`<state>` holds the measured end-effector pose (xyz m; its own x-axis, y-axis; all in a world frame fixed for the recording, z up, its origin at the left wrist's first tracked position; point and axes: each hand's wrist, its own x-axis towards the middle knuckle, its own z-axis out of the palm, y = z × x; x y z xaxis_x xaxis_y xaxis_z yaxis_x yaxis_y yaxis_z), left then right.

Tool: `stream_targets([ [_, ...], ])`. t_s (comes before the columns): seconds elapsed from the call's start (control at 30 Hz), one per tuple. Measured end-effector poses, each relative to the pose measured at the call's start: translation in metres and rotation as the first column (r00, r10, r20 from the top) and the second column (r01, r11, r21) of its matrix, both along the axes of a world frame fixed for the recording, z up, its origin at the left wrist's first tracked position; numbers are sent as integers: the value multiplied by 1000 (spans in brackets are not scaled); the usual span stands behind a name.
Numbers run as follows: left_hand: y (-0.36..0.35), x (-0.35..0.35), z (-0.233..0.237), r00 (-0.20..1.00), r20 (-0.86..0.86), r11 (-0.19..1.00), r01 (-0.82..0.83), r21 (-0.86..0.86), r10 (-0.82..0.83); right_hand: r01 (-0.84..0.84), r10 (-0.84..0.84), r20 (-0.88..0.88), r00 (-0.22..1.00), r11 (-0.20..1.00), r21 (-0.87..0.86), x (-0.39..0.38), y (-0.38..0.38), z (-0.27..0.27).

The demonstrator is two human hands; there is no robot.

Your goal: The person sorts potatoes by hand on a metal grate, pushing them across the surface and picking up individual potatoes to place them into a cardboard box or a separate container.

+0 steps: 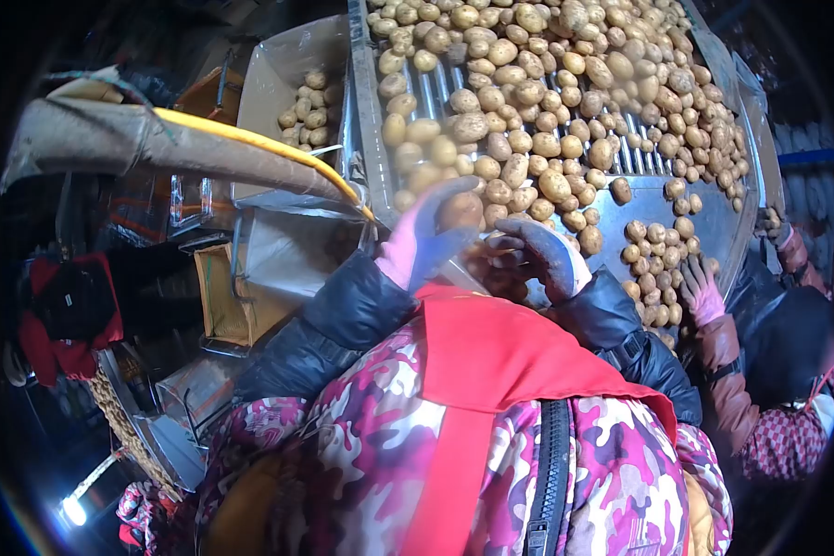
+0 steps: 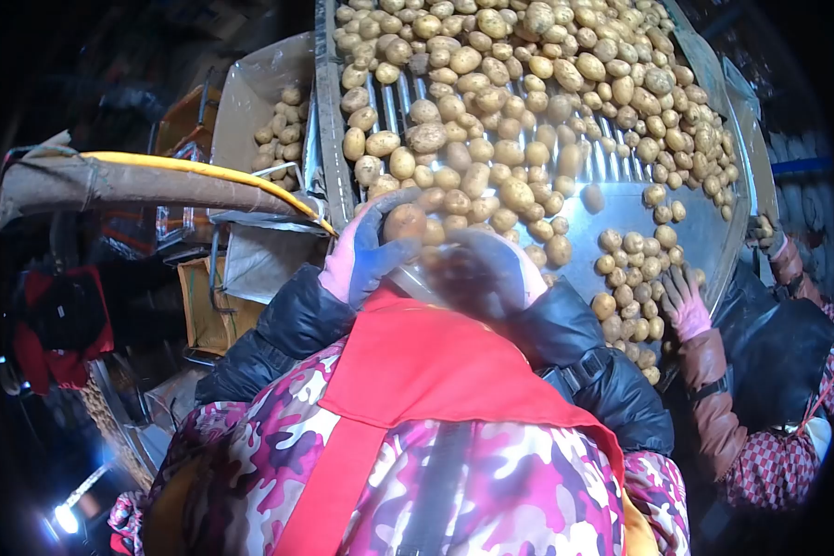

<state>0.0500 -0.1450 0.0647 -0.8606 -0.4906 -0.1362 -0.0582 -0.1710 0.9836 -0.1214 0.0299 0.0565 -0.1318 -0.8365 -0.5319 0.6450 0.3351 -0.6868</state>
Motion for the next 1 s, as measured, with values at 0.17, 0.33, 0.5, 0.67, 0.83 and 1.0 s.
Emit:
stream_targets([
  [0.17, -2, 14, 9, 999, -39, 979, -25, 204, 34, -86, 92, -159, 983, 995, 44, 4, -3, -2],
  [0.33, -10, 22, -4, 995, 94, 930, -72, 361, 40, -163, 152, -375, 915, 987, 3, 12, 4, -19],
  [0.5, -14, 24, -43, 996, 32, 979, -90, 182, 86, -117, 136, -297, 945, 990, 80, 19, 7, -11],
  [0.67, -11, 28, -13, 998, -34, 984, -50, 169, 57, -67, 85, -247, 965, 995, 79, 23, 8, -7],
  [0.83, -14, 39, -7, 991, 27, 837, -124, 533, 130, -92, 101, -220, 970, 994, 54, 30, 1, -2],
  [1.0, -14, 59, 2, 978, -18, 767, -153, 623, 210, -99, 115, -233, 966, 992, 80, 36, -8, -8],
])
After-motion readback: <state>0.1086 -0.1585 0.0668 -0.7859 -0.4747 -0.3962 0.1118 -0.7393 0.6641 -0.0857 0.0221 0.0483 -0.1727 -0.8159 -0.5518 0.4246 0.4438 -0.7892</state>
